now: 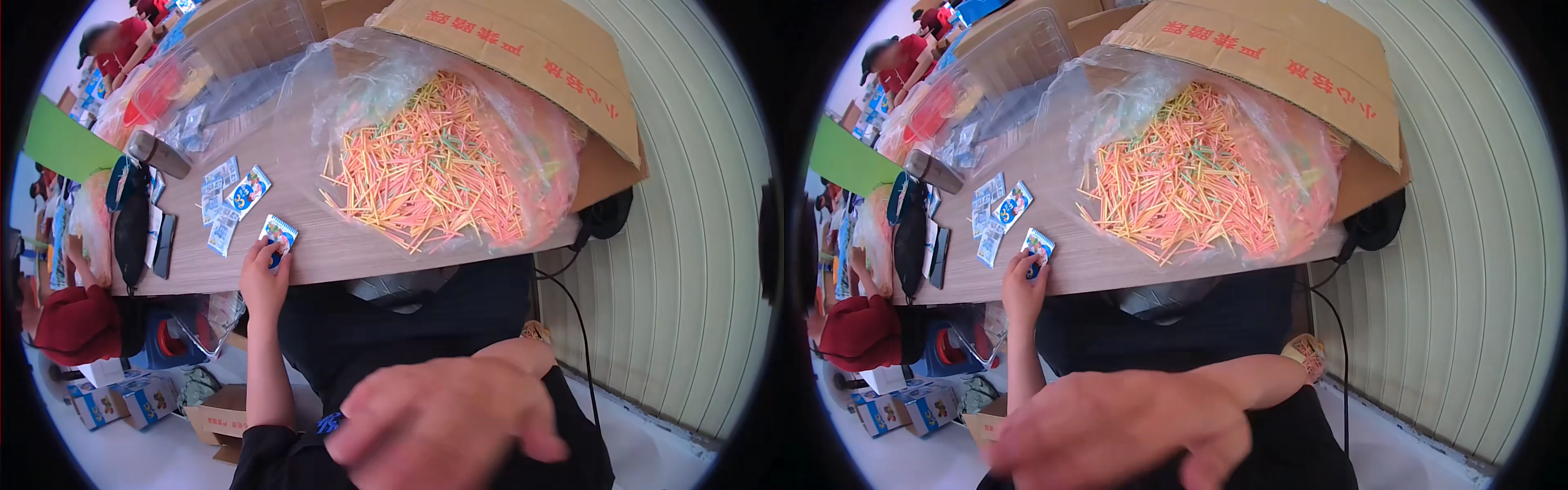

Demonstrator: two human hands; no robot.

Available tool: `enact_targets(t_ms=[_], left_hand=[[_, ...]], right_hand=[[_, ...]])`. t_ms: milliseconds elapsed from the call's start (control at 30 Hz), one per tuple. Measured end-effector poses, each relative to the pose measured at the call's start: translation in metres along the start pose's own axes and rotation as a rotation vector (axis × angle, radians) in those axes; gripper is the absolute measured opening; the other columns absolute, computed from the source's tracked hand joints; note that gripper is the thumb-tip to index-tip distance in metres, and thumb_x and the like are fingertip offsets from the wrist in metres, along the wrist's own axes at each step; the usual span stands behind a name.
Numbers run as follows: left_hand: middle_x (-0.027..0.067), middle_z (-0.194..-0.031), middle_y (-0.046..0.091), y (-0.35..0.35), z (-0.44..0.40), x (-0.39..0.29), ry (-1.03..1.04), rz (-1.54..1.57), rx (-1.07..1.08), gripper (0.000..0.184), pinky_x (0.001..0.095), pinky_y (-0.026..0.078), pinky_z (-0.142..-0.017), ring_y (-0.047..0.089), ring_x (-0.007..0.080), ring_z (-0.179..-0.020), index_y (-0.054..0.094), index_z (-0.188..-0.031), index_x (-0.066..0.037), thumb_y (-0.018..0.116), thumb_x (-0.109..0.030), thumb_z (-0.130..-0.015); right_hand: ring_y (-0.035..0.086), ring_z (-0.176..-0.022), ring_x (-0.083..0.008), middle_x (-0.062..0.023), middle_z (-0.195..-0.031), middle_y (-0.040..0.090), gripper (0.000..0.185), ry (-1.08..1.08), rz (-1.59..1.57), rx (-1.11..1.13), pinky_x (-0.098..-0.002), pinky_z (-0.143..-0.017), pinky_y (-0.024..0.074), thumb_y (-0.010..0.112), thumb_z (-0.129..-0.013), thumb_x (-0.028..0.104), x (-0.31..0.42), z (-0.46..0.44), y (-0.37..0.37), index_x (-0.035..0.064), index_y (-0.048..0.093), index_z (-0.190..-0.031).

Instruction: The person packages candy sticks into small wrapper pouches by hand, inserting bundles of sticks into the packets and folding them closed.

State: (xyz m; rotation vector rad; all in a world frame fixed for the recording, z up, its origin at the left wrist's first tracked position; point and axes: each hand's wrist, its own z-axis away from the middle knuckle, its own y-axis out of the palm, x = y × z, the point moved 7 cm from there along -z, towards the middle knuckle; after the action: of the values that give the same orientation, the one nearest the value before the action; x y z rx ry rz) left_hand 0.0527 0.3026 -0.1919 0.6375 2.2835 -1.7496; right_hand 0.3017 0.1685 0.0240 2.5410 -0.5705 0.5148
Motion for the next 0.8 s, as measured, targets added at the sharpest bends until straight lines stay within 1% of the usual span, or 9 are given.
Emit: enact_targets(t_ms=[67, 100, 133, 200, 267, 467, 567, 700, 800], left_hand=[[0.0175, -0.120, 0.066, -0.004, -0.011, 0.000, -0.094, 0.066, 0.136, 0.029, 0.0410, 0.049, -0.096, 0.062, 0.0348, -0.114, 0.072, -0.104, -0.001, 0.078, -0.016, -0.079], [0.0172, -0.118, 0.066, -0.006, -0.016, 0.002, -0.143, 0.096, 0.201, 0.030, 0.0405, 0.049, -0.095, 0.063, 0.0343, -0.111, 0.073, -0.102, -0.001, 0.080, -0.016, -0.077], [0.0172, -0.118, 0.066, -0.010, -0.021, 0.004, -0.151, 0.084, 0.200, 0.030, 0.0405, 0.049, -0.095, 0.063, 0.0343, -0.111, 0.073, -0.102, -0.001, 0.080, -0.016, -0.077], [0.0164, -0.113, 0.067, -0.011, -0.029, 0.002, -0.110, 0.111, 0.236, 0.031, 0.0396, 0.050, -0.093, 0.064, 0.0335, -0.106, 0.074, -0.101, 0.000, 0.082, -0.013, -0.074], [0.0160, -0.110, 0.067, -0.012, -0.036, 0.001, -0.097, 0.131, 0.256, 0.032, 0.0391, 0.050, -0.092, 0.064, 0.0331, -0.104, 0.074, -0.100, 0.000, 0.082, -0.012, -0.072], [0.0158, -0.107, 0.068, -0.012, -0.038, 0.011, -0.106, 0.019, 0.383, 0.025, 0.0405, 0.052, -0.087, 0.066, 0.0336, -0.099, 0.073, -0.095, 0.001, 0.079, -0.007, -0.072], [0.0147, -0.109, 0.068, -0.006, -0.038, 0.001, -0.058, -0.144, 0.354, 0.021, 0.0421, 0.055, -0.084, 0.066, 0.0344, -0.099, 0.073, -0.096, -0.001, 0.076, -0.009, -0.077], [0.0144, -0.112, 0.069, -0.010, -0.049, -0.022, -0.081, -0.116, 0.311, 0.023, 0.0412, 0.055, -0.086, 0.067, 0.0336, -0.101, 0.073, -0.100, -0.003, 0.075, -0.012, -0.079], [0.0143, -0.113, 0.069, -0.016, -0.045, -0.010, -0.077, -0.090, 0.340, 0.023, 0.0410, 0.055, -0.086, 0.067, 0.0336, -0.101, 0.073, -0.101, -0.003, 0.074, -0.012, -0.080]], right_hand=[[0.050, -0.130, -0.0440, -0.0261, -0.140, 0.052, 0.059, 0.407, -0.039, 0.134, -0.0530, -0.109, 0.0359, 0.040, -0.104, 0.048, -0.043, 0.028, -0.022, -0.0008, 0.057, -0.133], [0.049, -0.133, -0.0335, -0.0204, -0.143, 0.052, 0.051, 0.611, -0.071, 0.230, -0.0444, -0.112, 0.0361, 0.041, -0.106, 0.039, -0.077, 0.060, -0.032, -0.0004, 0.056, -0.134], [0.050, -0.132, -0.0315, -0.0168, -0.142, 0.053, 0.047, 0.932, -0.080, 0.275, -0.0413, -0.112, 0.0362, 0.041, -0.107, 0.035, -0.117, 0.104, -0.046, -0.0003, 0.056, -0.135], [0.049, -0.134, -0.0277, -0.0172, -0.143, 0.053, 0.048, 1.494, 0.237, 0.258, -0.0384, -0.113, 0.0367, 0.044, -0.106, 0.036, -0.192, 0.218, -0.097, 0.0024, 0.053, -0.140], [0.048, -0.135, -0.0263, -0.0172, -0.144, 0.052, 0.052, 1.862, 0.597, 0.034, -0.0393, -0.114, 0.0359, 0.049, -0.104, 0.040, -0.235, 0.317, -0.152, 0.0037, 0.050, -0.142], [0.047, -0.135, -0.0264, -0.0172, -0.144, 0.052, 0.053, 1.788, 0.621, 0.024, -0.0390, -0.114, 0.0358, 0.050, -0.104, 0.041, -0.289, 0.302, -0.180, 0.0035, 0.050, -0.142], [0.047, -0.135, -0.0265, -0.0173, -0.144, 0.052, 0.054, 1.753, 0.666, -0.012, -0.0389, -0.114, 0.0357, 0.050, -0.103, 0.041, -0.260, 0.319, -0.191, 0.0034, 0.050, -0.142], [0.047, -0.135, -0.0265, -0.0173, -0.144, 0.052, 0.055, 1.710, 0.660, -0.026, -0.0387, -0.114, 0.0356, 0.051, -0.103, 0.042, -0.261, 0.318, -0.195, 0.0032, 0.050, -0.142], [0.047, -0.135, -0.0266, -0.0174, -0.144, 0.052, 0.056, 1.642, 0.688, -0.003, -0.0386, -0.114, 0.0355, 0.051, -0.103, 0.042, -0.212, 0.303, -0.261, 0.0031, 0.050, -0.142]])
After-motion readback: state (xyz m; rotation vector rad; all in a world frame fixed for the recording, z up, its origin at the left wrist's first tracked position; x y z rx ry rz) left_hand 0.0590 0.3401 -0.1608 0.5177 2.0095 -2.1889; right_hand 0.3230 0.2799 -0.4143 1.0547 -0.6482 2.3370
